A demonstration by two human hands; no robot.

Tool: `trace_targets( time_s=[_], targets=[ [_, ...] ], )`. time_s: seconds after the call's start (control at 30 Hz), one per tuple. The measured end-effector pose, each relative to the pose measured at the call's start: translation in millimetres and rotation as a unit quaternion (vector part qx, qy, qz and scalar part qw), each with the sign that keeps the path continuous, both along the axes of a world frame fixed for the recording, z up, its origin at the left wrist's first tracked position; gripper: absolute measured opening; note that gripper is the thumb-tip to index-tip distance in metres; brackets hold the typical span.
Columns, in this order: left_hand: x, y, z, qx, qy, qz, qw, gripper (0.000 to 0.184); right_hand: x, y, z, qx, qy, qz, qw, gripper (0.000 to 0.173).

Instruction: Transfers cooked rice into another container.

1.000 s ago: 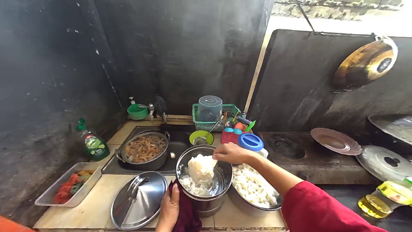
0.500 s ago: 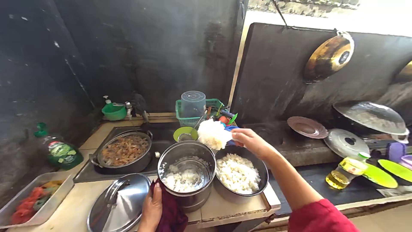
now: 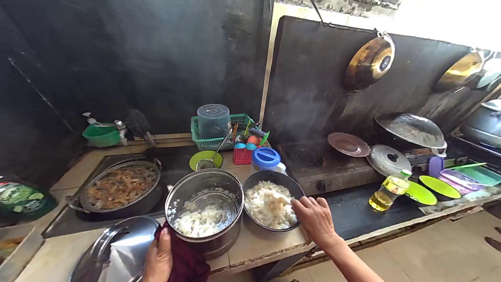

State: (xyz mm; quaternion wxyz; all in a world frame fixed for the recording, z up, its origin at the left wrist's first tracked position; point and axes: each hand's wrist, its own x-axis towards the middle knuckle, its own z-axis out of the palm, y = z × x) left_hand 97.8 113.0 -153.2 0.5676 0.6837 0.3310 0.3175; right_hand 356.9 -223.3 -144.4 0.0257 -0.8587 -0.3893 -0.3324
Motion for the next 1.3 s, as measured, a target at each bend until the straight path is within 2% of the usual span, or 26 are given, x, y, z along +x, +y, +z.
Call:
trace_targets(
  time_s=[0.13, 0.43, 0.57, 0.7, 0.83, 1.3],
  targets=[
    [2.6, 0.4, -1.1, -0.007, -0.031, 0.003, 0.999, 0.052, -0.6, -2.1, 10.9, 0.022, -0.02, -0.013, 0.999, 0.021],
    [3.6, 0.2, -4.8, -0.014, -0.023, 0.011, 1.0, 0.054, -1.6, -7.4, 43.7, 0.067, -0.021, -0.037, 0.997, 0.025],
    [2.6, 1.8, -8.3, -0.001, -0.021, 0.009, 1.0, 0.054, -0.3, -19.3, 32.7, 0.044, -0.017, -0.051, 0.998, 0.026],
    [2.4, 1.9, -8.0, 0.001, -0.031, 0.007, 0.999, 0.053, -3.9, -27.2, 23.4, 0.064, -0.023, -0.058, 0.996, 0.029],
    [0.3, 1.0, -3.3, 0.018, 0.01, 0.006, 1.0, 0.059, -0.5, -36.8, -1.0, 0.03, -0.018, -0.065, 0.997, 0.021],
    [3.1, 2.9, -8.2, 0.013, 0.0, 0.012, 1.0, 0.056, 3.8, -34.0, -1.7, 0.056, -0.02, -0.061, 0.996, 0.026]
  ],
)
